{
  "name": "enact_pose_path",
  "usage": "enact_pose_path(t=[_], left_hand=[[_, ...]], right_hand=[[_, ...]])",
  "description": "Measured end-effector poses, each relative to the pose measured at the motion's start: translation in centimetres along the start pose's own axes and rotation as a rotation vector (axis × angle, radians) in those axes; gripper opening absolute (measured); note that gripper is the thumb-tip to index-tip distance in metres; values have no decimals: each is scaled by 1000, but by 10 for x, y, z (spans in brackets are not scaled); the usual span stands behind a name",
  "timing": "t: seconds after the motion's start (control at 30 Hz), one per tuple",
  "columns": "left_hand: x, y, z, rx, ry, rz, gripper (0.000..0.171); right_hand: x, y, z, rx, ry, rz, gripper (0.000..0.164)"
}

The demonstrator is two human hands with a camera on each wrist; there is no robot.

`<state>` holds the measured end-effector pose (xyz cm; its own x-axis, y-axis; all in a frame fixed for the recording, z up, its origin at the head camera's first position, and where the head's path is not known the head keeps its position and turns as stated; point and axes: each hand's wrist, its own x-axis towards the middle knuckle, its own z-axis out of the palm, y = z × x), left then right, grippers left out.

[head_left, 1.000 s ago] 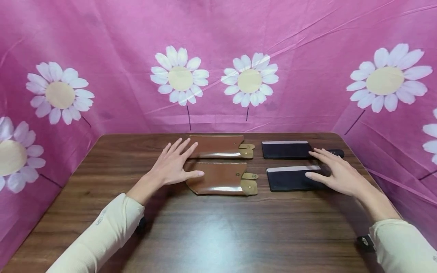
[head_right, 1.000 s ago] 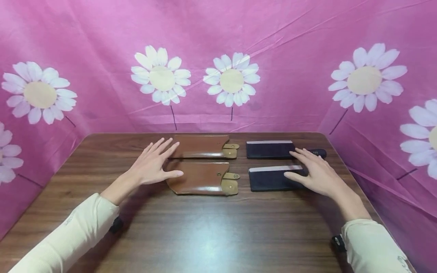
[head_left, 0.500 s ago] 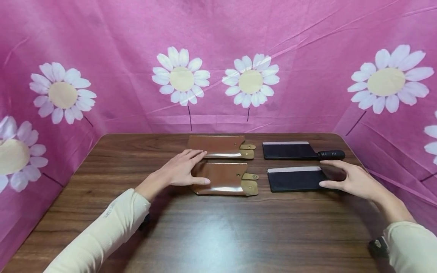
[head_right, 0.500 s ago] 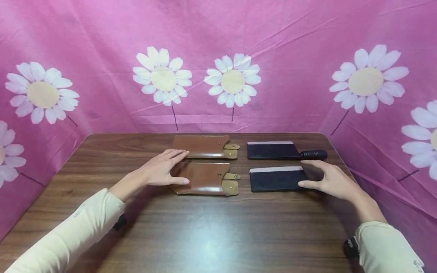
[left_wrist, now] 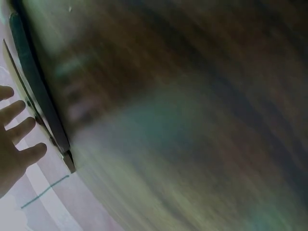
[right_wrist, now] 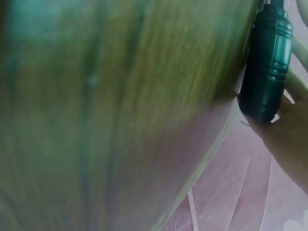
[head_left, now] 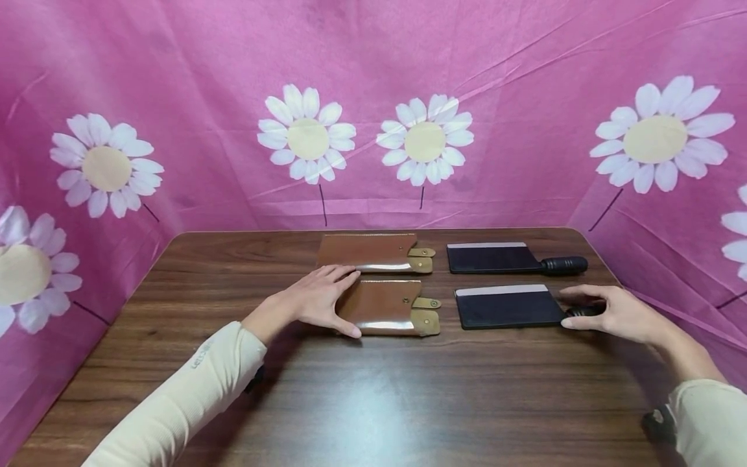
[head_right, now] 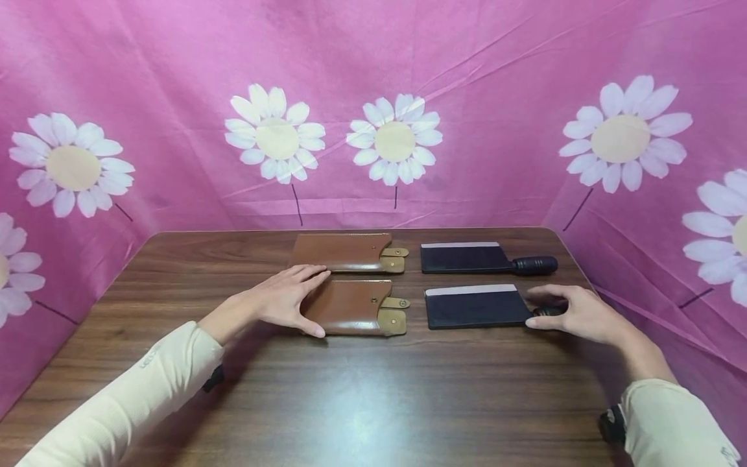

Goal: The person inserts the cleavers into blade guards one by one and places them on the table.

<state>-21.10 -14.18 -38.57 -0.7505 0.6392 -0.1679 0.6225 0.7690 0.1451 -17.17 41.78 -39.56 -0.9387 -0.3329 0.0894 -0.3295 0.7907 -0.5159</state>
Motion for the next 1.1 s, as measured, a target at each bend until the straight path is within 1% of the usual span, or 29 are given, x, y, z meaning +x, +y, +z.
enact_pose_path(t=[0.17, 0.3, 0.47, 0.53, 0.7, 0.83, 1.03, 1.1], left_hand=[[3, 4, 3, 54, -18, 0, 134], [4, 6, 5, 69, -14, 9, 135], [5, 6, 7, 64, -11, 7, 134], [4, 6, 9, 65, -19, 5, 134], [5, 6, 13, 72, -21, 14, 131], [5, 5, 15, 77, -11, 16, 128], [4, 4, 14, 55, -12, 11, 125], [4, 4, 14, 47, 1, 15, 124]], right_hand=[[-2, 6, 1, -7, -7, -45, 31], [-2, 9, 1, 7, -13, -50, 24], [-1, 10, -1, 21, -21, -9, 23], [-1, 9, -1, 22, -21, 11, 23], [-1, 8, -3, 39, -26, 46, 23], [-1, 6, -3, 55, -21, 53, 23], [-1, 6, -2, 75, -1, 18, 22], [-1, 5, -2, 85, 6, 9, 22]])
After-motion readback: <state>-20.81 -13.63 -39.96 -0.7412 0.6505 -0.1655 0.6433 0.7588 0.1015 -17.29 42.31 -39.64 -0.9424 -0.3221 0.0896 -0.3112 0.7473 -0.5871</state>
